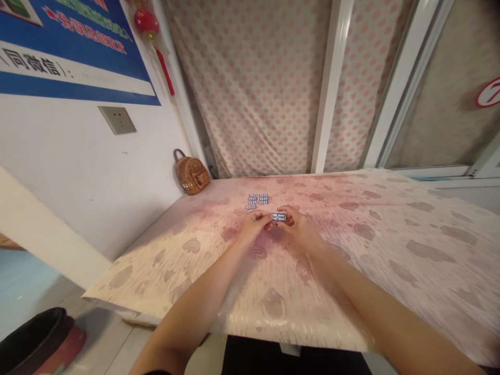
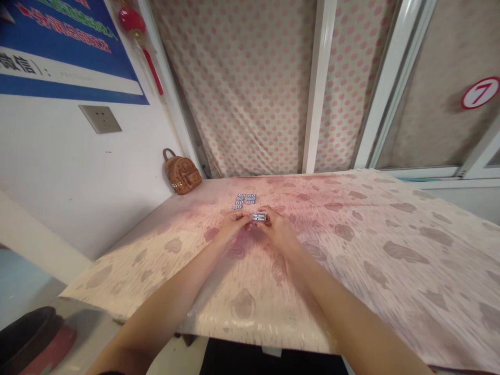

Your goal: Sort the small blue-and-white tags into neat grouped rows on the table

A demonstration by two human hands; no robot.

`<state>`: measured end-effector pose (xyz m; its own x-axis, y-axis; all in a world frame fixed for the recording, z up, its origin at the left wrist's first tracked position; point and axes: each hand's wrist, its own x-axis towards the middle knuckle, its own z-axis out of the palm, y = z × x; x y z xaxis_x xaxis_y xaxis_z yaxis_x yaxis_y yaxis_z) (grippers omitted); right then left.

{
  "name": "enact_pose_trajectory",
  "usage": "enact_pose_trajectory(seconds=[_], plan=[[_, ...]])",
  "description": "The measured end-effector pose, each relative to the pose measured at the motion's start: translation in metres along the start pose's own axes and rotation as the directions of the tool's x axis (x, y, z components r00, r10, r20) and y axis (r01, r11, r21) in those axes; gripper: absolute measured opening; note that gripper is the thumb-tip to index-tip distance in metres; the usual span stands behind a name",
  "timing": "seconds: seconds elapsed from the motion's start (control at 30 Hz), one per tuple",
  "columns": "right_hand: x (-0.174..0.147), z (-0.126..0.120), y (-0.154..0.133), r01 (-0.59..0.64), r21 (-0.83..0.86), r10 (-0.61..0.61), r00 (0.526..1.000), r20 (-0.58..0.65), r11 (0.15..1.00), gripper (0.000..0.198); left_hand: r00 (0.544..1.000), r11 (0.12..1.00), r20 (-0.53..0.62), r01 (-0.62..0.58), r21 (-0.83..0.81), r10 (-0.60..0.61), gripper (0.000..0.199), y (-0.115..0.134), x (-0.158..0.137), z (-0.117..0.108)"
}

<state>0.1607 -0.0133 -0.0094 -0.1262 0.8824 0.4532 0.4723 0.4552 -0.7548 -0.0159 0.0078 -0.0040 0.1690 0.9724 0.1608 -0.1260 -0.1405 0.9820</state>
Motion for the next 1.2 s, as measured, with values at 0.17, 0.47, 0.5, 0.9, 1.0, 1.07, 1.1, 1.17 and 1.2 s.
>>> enact_pose_trajectory(seconds=[0.17,0.47,0.5,0.9,1.0,1.07,1.1,1.17,1.2], plan=[[-0.002,-0.001,-0.006,0.107,-0.115,-0.106,0.994,0.019,0.988,0.028,1.000,0.999,0.014,0.026,-0.038,-0.025,0.028,0.001,0.000,0.001],[-0.003,-0.002,-0.006,0.119,-0.124,-0.121,0.993,-0.005,0.985,0.024,0.998,0.995,0.053,0.045,-0.086,-0.040,0.034,0.000,-0.001,-0.001],[-0.003,-0.002,-0.006,0.116,-0.129,-0.118,0.993,-0.007,0.985,0.023,0.997,0.994,0.056,0.054,-0.091,-0.049,0.034,0.000,-0.002,-0.001],[-0.005,-0.002,-0.012,0.060,-0.161,-0.059,0.998,0.014,0.985,0.017,0.987,0.986,-0.008,0.164,0.035,-0.164,0.018,0.004,-0.005,-0.002],[-0.006,-0.002,-0.012,0.058,-0.148,-0.056,0.998,0.014,0.987,0.014,0.984,0.983,-0.018,0.180,0.045,-0.179,0.015,0.007,-0.007,-0.001],[-0.007,-0.002,-0.012,0.060,-0.138,-0.058,0.998,0.019,0.989,0.013,0.981,0.980,-0.022,0.195,0.040,-0.195,0.013,0.008,-0.008,0.000],[-0.007,-0.002,-0.012,0.060,-0.133,-0.058,0.998,0.023,0.989,0.012,0.978,0.978,-0.024,0.206,0.036,-0.206,0.012,0.009,-0.008,0.000],[-0.006,-0.003,-0.012,0.057,-0.126,-0.054,0.998,0.029,0.990,0.012,0.974,0.974,-0.030,0.226,0.026,-0.226,0.012,0.009,-0.008,0.001],[-0.006,-0.003,-0.012,0.055,-0.122,-0.052,0.998,0.029,0.991,0.013,0.973,0.973,-0.029,0.231,0.023,-0.230,0.012,0.009,-0.008,0.001]])
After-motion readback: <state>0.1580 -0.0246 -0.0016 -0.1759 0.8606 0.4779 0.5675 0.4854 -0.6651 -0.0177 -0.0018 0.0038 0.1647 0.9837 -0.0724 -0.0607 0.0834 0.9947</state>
